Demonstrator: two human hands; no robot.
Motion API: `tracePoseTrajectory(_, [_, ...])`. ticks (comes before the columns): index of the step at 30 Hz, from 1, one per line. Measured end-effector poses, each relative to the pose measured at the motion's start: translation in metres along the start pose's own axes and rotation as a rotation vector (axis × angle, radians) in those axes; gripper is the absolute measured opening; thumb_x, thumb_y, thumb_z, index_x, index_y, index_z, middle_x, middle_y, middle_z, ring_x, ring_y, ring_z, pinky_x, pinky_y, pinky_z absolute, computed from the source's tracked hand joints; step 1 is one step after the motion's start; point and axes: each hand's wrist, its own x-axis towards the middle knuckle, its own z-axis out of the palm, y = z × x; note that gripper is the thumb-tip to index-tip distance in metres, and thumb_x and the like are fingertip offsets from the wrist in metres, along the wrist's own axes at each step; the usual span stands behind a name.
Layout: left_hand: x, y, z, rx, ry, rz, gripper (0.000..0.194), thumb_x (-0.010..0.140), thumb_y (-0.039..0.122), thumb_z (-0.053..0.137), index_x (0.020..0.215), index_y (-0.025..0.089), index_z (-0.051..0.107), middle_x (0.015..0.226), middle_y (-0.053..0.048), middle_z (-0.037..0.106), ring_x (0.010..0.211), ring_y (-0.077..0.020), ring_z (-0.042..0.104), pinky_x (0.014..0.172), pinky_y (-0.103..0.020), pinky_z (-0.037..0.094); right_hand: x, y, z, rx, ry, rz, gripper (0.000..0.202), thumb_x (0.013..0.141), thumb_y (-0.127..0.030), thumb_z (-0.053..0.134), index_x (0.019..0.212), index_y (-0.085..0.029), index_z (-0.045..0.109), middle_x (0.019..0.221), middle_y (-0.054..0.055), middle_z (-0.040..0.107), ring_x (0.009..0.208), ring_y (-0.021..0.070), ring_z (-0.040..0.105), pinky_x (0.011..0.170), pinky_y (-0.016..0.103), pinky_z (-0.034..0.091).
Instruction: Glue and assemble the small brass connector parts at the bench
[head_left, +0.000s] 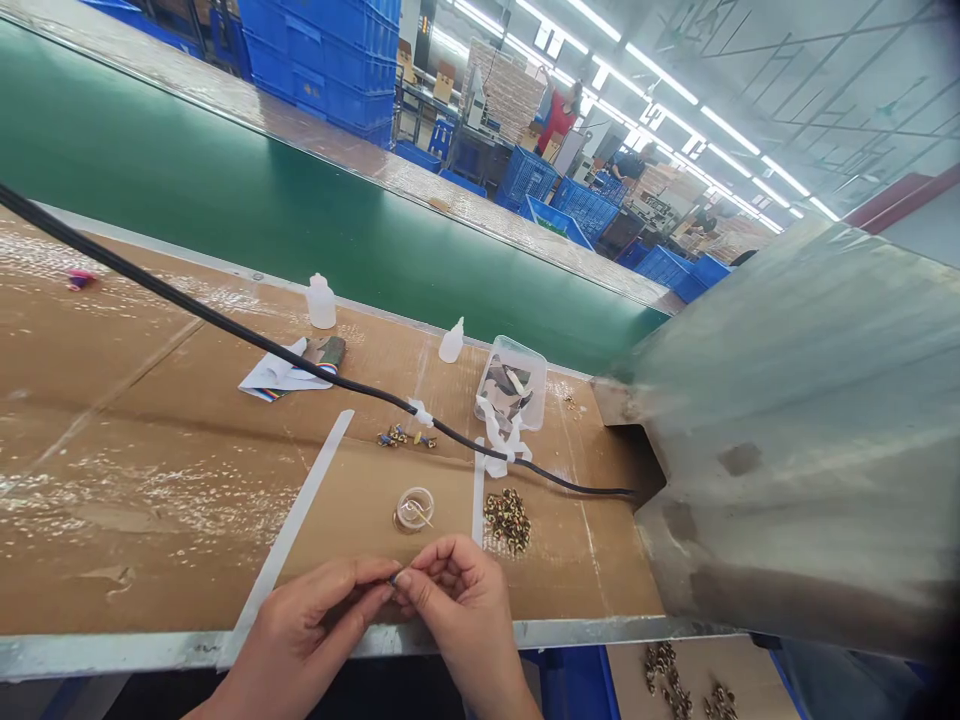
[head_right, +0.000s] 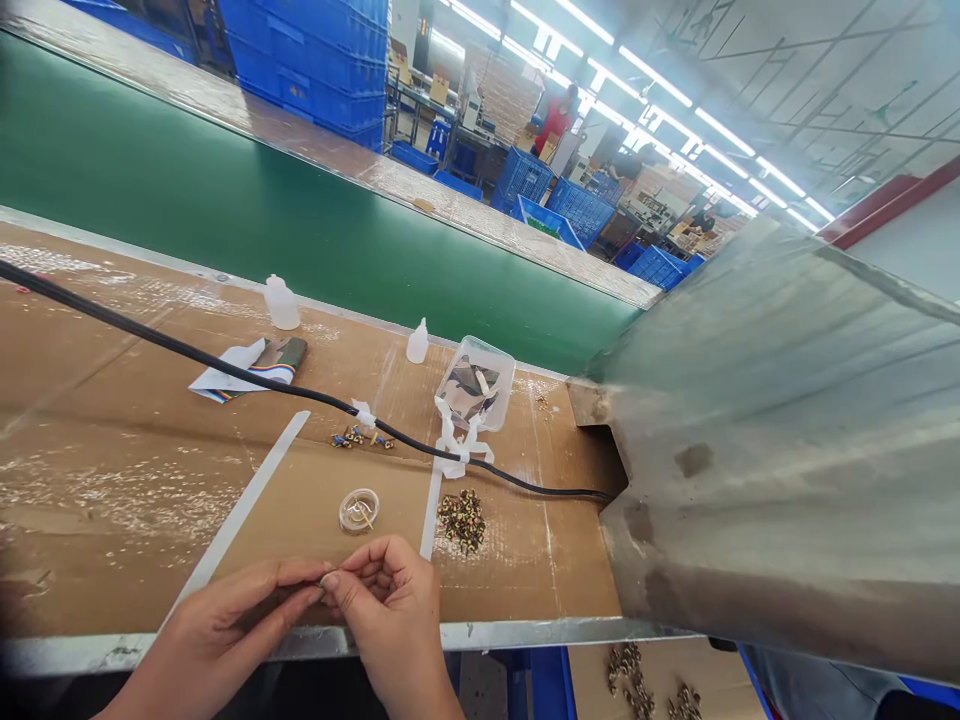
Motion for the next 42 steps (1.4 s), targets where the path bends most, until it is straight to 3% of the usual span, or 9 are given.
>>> tracePoseTrajectory(7, [-0.004, -0.007, 0.001, -0.049, -0.002, -0.065, 0.016, 0.084, 0.024, 0.063, 0.097, 0.026, 0.073, 0.089, -0.001, 0.078, 0.08, -0.0181, 0.074, 0.073, -0.02, 0.059, -0.005, 0.003, 0.006, -0.074, -0.002, -0.095, 0.024, 0.075, -0.037, 0.075, 0.079, -0.016, 0.065, 0.068, 0.002, 0.067, 0.06, 0.0127, 0.061, 0.058, 0.023, 0.049])
tracePoseTrajectory(11, [-0.003, -0.007, -0.001, -0.145, -0.005, -0.202, 0.015, 0.083, 0.03, 0.064, 0.093, 0.025, 0.073, 0.084, -0.001, 0.078, 0.074, -0.0188, 0.075, 0.067, -0.02, 0.061, -0.006, 0.004, -0.004, -0.177, 0.052, -0.149, 0.021, 0.083, -0.036, 0.065, 0.081, -0.016, 0.063, 0.068, 0.003, 0.065, 0.061, 0.0143, 0.061, 0.06, 0.025, 0.049])
tracePoseTrajectory(16, [0.005, -0.004, -0.003, -0.254, 0.011, -0.363, 0.019, 0.083, 0.036, 0.063, 0.092, 0.022, 0.073, 0.079, -0.001, 0.078, 0.068, -0.0189, 0.074, 0.065, -0.022, 0.061, 0.002, 0.005, -0.02, -0.607, 0.278, -0.418, 0.008, 0.081, -0.024, 0.066, 0.088, -0.02, 0.067, 0.08, 0.003, 0.064, 0.07, 0.016, 0.058, 0.066, 0.027, 0.047])
tracePoseTrajectory(19, [0.009, -0.006, -0.004, -0.28, 0.015, -0.378, 0.018, 0.082, 0.036, 0.064, 0.092, 0.023, 0.072, 0.08, -0.001, 0.078, 0.072, -0.0191, 0.074, 0.069, -0.022, 0.06, 0.009, 0.004, -0.021, -0.737, 0.268, -0.55, 0.019, 0.083, -0.02, 0.065, 0.101, -0.025, 0.069, 0.088, 0.004, 0.064, 0.077, 0.0177, 0.059, 0.07, 0.029, 0.047])
tracePoseTrajectory(23, [0.011, -0.012, -0.004, -0.285, 0.007, -0.382, 0.019, 0.083, 0.035, 0.063, 0.093, 0.022, 0.073, 0.078, -0.002, 0.077, 0.07, -0.0186, 0.072, 0.069, -0.024, 0.06, 0.015, 0.002, -0.015, -0.827, 0.268, -0.663, 0.017, 0.085, -0.018, 0.063, 0.095, -0.029, 0.073, 0.083, 0.003, 0.063, 0.078, 0.0187, 0.059, 0.071, 0.03, 0.046])
tracePoseTrajectory(32, [0.019, -0.009, -0.001, -0.352, 0.037, -0.416, 0.019, 0.077, 0.038, 0.068, 0.085, 0.022, 0.075, 0.075, -0.002, 0.076, 0.065, -0.0181, 0.071, 0.064, -0.024, 0.06, 0.02, -0.003, -0.013, -0.895, 0.292, -0.714, 0.015, 0.087, -0.017, 0.061, 0.095, -0.026, 0.07, 0.083, 0.003, 0.063, 0.081, 0.0193, 0.058, 0.073, 0.031, 0.044])
tracePoseTrajectory(42, [0.014, -0.019, -0.001, -0.363, -0.001, -0.441, 0.021, 0.082, 0.039, 0.065, 0.091, 0.022, 0.073, 0.081, -0.002, 0.075, 0.071, -0.0187, 0.071, 0.069, -0.026, 0.06, 0.022, -0.004, -0.015, -0.849, 0.296, -0.667, 0.013, 0.089, -0.017, 0.056, 0.09, -0.023, 0.068, 0.085, 0.004, 0.061, 0.082, 0.0191, 0.056, 0.074, 0.031, 0.043])
